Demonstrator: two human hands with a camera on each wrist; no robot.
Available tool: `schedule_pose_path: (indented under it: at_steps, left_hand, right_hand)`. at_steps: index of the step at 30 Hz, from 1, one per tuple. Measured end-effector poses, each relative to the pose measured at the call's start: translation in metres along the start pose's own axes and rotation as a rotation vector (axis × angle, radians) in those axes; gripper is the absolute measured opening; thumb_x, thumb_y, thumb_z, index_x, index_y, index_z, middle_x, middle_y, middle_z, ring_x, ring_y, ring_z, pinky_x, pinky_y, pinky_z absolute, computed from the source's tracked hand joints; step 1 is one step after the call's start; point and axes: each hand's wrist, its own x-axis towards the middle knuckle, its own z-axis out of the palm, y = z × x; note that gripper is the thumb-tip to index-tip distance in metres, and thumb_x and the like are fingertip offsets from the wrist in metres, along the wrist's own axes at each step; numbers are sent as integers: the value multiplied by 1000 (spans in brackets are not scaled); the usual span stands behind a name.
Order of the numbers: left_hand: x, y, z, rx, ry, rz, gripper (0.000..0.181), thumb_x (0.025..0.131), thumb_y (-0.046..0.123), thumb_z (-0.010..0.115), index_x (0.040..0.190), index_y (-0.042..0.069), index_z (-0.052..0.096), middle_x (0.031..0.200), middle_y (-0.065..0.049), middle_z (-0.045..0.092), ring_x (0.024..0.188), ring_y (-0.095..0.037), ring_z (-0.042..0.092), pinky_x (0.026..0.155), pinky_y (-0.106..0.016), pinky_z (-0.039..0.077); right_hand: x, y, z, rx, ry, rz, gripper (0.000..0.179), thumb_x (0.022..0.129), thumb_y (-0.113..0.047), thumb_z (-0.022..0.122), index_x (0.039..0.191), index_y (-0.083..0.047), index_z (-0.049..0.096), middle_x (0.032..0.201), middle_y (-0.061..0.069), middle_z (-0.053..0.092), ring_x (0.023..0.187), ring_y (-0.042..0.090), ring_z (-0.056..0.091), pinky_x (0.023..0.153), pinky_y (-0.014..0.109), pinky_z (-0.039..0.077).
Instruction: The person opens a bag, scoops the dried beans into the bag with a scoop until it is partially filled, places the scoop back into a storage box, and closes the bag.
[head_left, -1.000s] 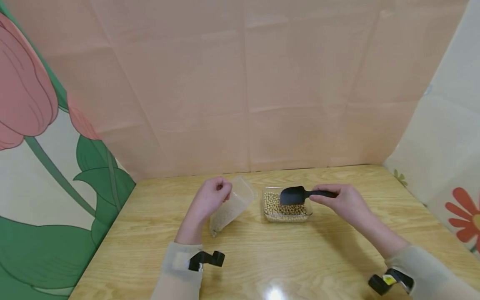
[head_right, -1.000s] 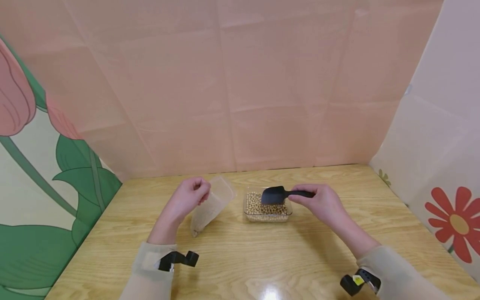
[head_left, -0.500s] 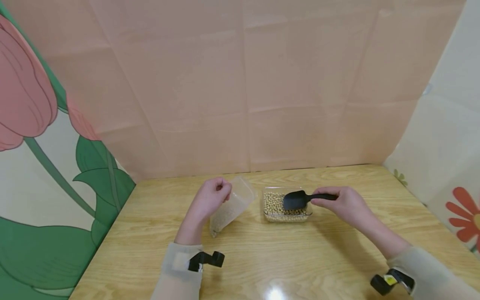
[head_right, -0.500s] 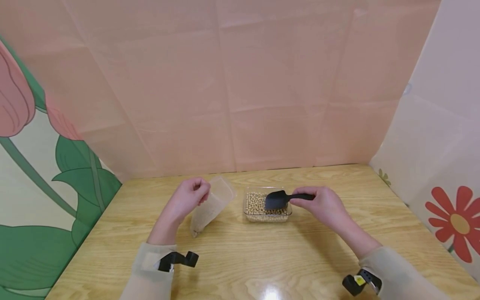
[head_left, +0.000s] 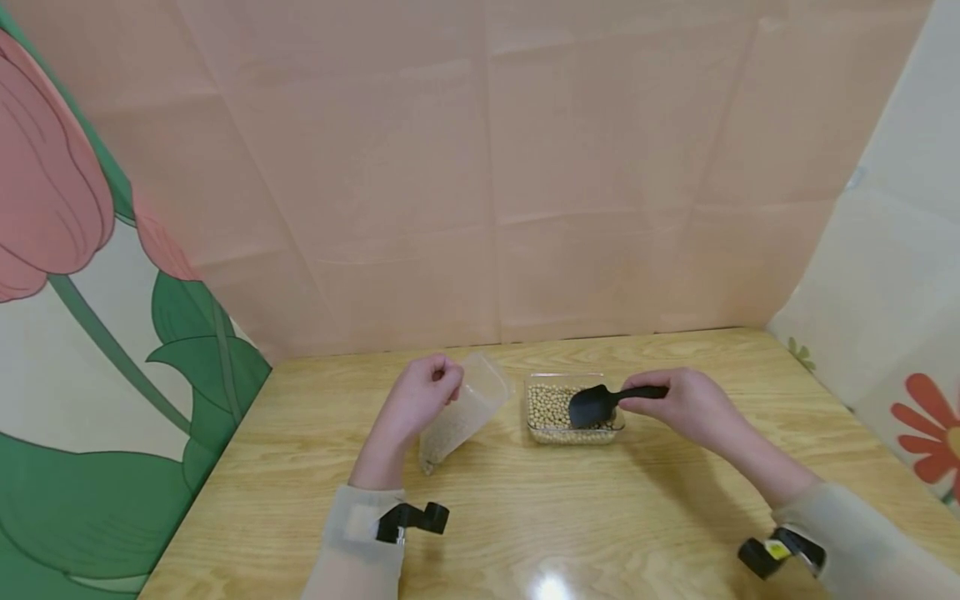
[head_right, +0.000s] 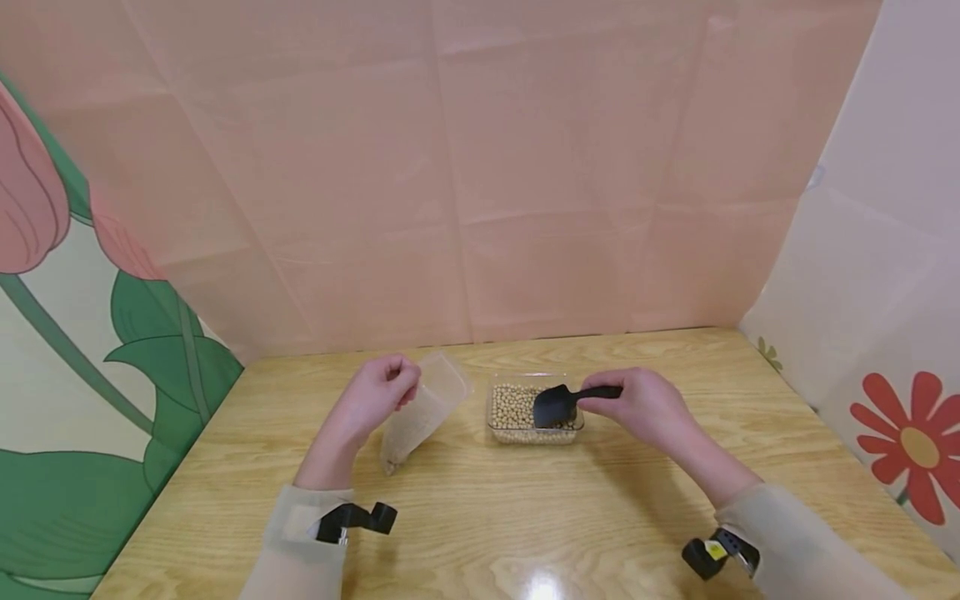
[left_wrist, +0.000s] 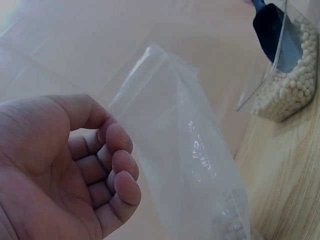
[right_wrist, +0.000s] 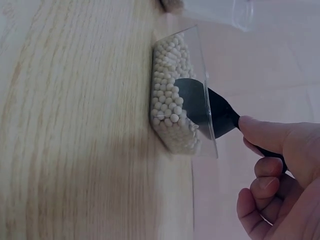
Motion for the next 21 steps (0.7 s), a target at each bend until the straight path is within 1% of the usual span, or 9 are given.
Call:
schedule_pose_path:
  at_steps: [3, 6, 10, 16, 21]
  left_hand:
    - [1, -1, 0, 3, 2, 1, 27, 110, 19, 57, 85, 10, 62, 79, -5, 60, 60, -19, 37, 55, -32, 34]
    - [1, -1, 0, 7, 4, 7, 27, 110, 19, 57, 85, 10, 63, 79, -5, 60, 59, -18, 37, 55, -31, 34]
    - [1, -1, 0, 9, 4, 14, 27, 110, 19, 57, 85, 10, 63, 79, -5, 60, 59, -18, 37, 54, -31, 33]
    - [2, -2, 0, 8, 2, 15, 27, 109, 18, 57, 84, 10, 63, 79, -5, 60, 58, -18, 37, 54, -31, 33]
    - [1, -2, 0, 9, 2, 16, 27, 109, 18, 57, 83, 10, 63, 78, -5, 59, 58, -19, 37, 54, -31, 33]
  right_hand:
    - [2, -2, 0, -10, -9, 6, 45, 97, -44, 86, 128, -12, 83, 123, 16, 79, 71, 17, 57, 65, 37, 43]
    - [5, -4, 1, -26, -12, 14, 41, 96, -43, 86, 125, -14, 84, 118, 11, 80, 70, 17, 57, 66, 37, 44]
    - [8, -6, 3, -26, -27, 16, 40, 96, -44, 87, 124, -16, 84, 118, 10, 81, 76, 16, 60, 71, 38, 45]
    - [10, -7, 8, 5, -44, 18, 42, 96, -44, 87, 126, -14, 84, 123, 14, 80, 79, 17, 62, 74, 39, 47]
    - [11, -3, 14, 26, -50, 31, 44, 96, -43, 86, 127, -12, 83, 126, 15, 79, 90, 17, 66, 78, 39, 50]
